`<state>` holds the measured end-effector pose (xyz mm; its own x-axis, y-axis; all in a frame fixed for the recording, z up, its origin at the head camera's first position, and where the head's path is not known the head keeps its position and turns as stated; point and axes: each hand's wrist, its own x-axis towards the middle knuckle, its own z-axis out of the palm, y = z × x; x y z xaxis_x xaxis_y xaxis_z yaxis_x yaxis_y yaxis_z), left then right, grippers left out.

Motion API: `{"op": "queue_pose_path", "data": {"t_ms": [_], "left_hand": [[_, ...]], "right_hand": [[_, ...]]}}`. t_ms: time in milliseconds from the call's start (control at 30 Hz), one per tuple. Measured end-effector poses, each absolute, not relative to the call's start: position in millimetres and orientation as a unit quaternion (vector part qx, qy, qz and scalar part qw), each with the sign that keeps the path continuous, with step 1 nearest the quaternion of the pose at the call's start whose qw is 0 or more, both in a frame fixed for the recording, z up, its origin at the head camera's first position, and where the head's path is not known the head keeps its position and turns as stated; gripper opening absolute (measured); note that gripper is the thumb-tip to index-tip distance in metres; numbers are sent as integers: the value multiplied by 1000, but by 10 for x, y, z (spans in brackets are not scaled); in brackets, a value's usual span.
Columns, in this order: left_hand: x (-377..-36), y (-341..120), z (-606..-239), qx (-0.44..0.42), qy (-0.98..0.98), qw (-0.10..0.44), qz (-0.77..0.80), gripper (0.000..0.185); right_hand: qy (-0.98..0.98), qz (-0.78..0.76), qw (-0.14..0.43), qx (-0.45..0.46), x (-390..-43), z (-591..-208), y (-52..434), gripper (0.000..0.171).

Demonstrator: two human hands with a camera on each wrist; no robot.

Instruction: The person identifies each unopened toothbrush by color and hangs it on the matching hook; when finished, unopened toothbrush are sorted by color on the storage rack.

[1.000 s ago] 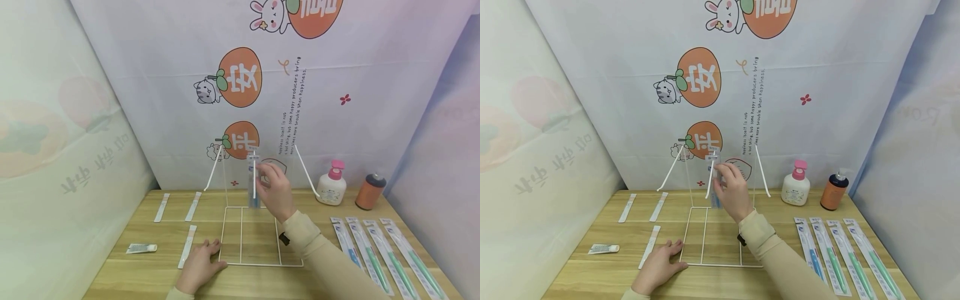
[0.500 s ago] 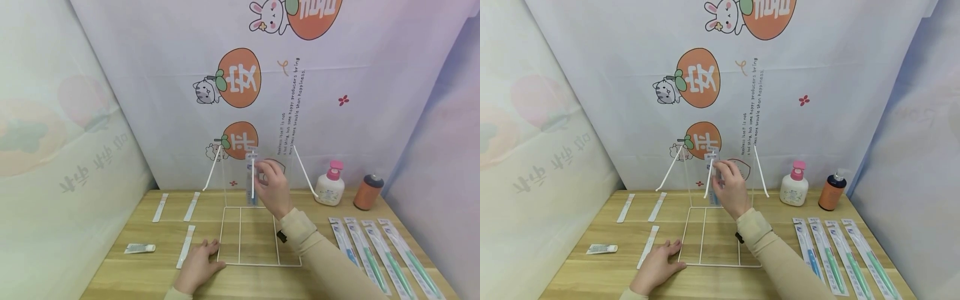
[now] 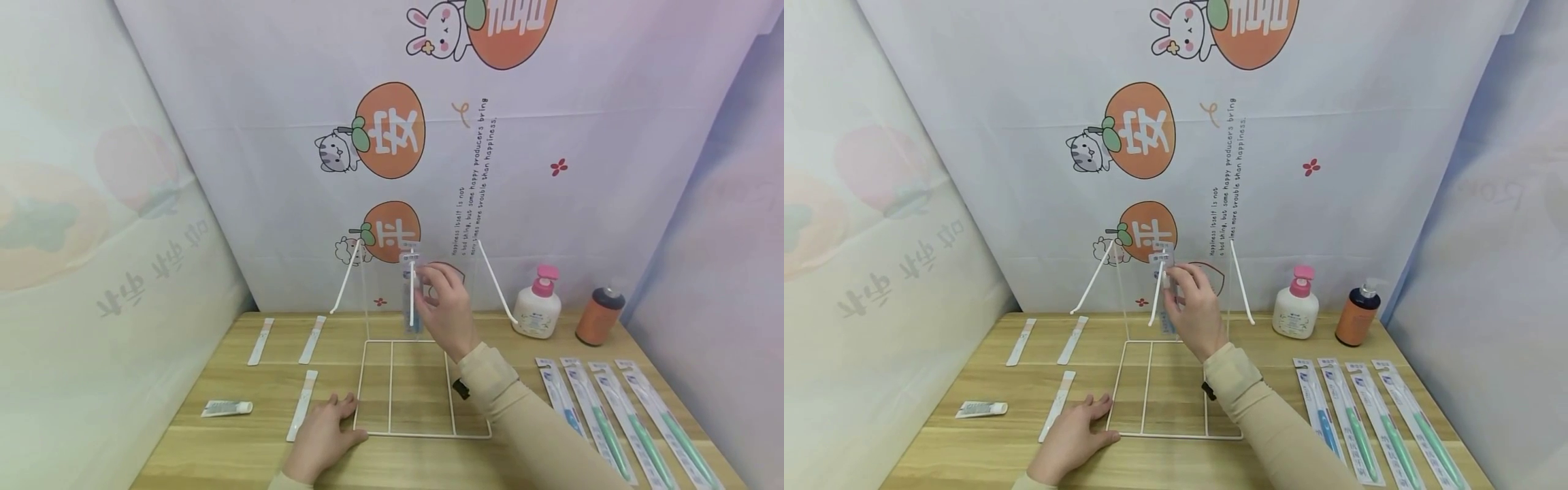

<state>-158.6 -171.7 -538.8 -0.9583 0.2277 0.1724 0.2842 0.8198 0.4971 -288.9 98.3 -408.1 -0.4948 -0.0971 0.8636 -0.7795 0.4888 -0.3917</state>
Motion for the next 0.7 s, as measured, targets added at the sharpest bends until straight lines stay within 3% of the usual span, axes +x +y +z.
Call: {"op": "queue_pose_path", "data": {"t_ms": [333, 700], "left_hand": [[-1591, -1720, -5400, -132, -952, 52, -272, 64], [-1602, -1732, -5431, -128, -952, 48, -274, 66]], "right_hand": [[-765, 431, 396, 270, -2823, -4217, 1308, 51], [-835, 360, 349, 228, -2695, -4530, 2340, 63]]}}
